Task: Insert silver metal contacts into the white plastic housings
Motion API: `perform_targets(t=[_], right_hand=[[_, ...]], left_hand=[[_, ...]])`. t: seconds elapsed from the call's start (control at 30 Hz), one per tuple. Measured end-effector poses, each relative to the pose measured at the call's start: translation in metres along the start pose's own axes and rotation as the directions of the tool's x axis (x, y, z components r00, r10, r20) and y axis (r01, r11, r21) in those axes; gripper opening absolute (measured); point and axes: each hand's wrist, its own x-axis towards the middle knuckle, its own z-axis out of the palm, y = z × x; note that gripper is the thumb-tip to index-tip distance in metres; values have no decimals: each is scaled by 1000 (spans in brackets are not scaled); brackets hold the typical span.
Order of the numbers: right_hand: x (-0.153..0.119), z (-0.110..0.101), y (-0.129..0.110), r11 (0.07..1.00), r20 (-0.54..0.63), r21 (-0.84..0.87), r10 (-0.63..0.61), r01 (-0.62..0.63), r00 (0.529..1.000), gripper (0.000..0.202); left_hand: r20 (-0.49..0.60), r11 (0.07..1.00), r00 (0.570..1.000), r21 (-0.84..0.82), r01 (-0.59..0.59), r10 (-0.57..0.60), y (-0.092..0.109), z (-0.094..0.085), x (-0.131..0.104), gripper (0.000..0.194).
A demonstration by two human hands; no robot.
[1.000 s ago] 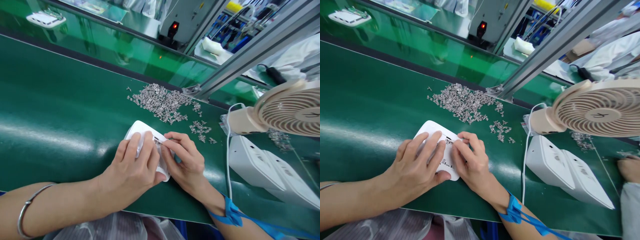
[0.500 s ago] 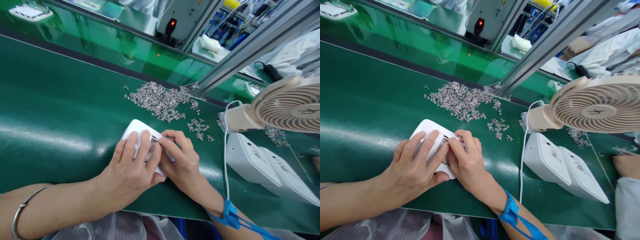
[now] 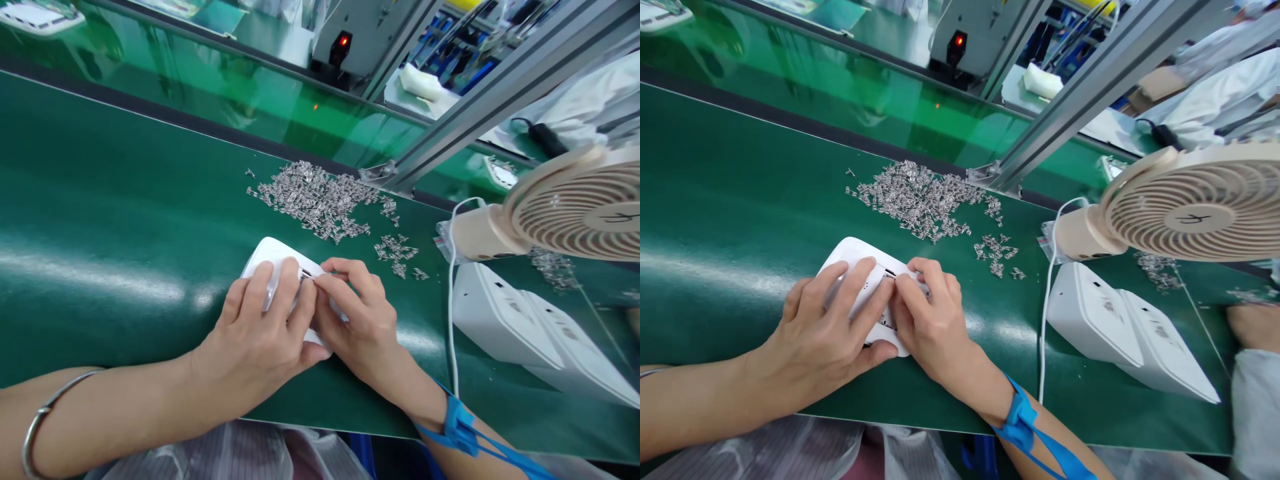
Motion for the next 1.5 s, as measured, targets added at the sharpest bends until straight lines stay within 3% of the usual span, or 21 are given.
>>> perform_targets(t=[0.43,1.5], right_hand=[[-1,-1,3,990,-3,136,37,-36,999,12],[0,-2,2,974,51,195,107,-115,993,11]], left_hand=[[7,999,1000,-42,20,-20,0,0,1,55],[36,1000,999,-17,0,1,-1,-1,1,54]])
